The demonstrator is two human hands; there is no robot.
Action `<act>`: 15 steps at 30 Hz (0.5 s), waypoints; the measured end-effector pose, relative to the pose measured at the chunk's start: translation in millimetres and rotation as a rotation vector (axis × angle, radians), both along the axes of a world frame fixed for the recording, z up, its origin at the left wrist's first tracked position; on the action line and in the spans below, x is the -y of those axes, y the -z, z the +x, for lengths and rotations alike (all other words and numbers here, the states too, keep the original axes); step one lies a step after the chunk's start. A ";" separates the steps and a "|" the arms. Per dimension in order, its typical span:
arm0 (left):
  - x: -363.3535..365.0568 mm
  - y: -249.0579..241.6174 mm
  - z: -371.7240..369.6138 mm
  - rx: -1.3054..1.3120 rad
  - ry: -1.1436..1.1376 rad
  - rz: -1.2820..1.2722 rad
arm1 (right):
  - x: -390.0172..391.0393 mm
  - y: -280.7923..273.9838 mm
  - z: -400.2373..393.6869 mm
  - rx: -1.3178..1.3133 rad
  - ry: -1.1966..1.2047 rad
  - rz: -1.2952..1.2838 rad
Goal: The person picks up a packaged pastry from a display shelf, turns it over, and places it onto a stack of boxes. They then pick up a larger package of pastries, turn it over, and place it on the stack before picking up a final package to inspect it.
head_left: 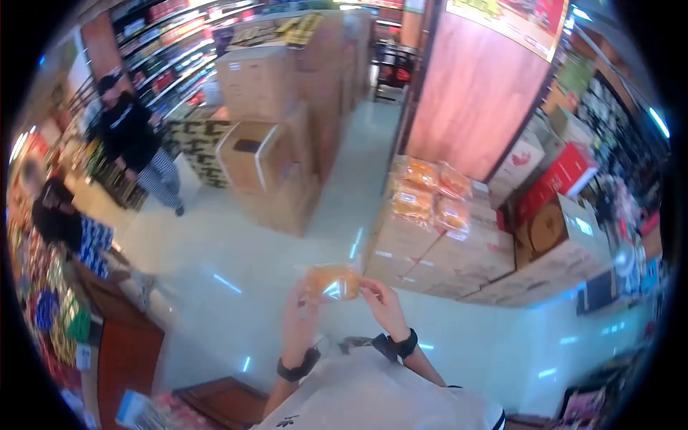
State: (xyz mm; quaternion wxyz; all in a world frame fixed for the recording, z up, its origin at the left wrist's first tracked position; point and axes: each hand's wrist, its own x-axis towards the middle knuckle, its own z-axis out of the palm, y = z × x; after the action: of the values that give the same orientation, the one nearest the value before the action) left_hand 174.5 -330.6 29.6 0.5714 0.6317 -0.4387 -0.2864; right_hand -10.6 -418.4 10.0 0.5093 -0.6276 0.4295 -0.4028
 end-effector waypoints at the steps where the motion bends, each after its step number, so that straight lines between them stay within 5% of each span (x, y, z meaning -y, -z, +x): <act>1: 10.4 6.0 7.5 0.031 0.012 -0.018 | 4.0 -3.8 4.5 -0.005 0.015 0.008; 15: 95.4 33.3 35.3 -0.176 0.340 0.044 | 20.3 15.3 7.7 -0.027 0.277 0.118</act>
State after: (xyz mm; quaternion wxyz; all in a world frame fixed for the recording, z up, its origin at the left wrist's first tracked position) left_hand 209.8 -426.0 -3.7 0.5371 0.5333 -0.4811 -0.4422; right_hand -3.0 -438.7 -5.4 0.4789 -0.5366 0.5420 -0.4347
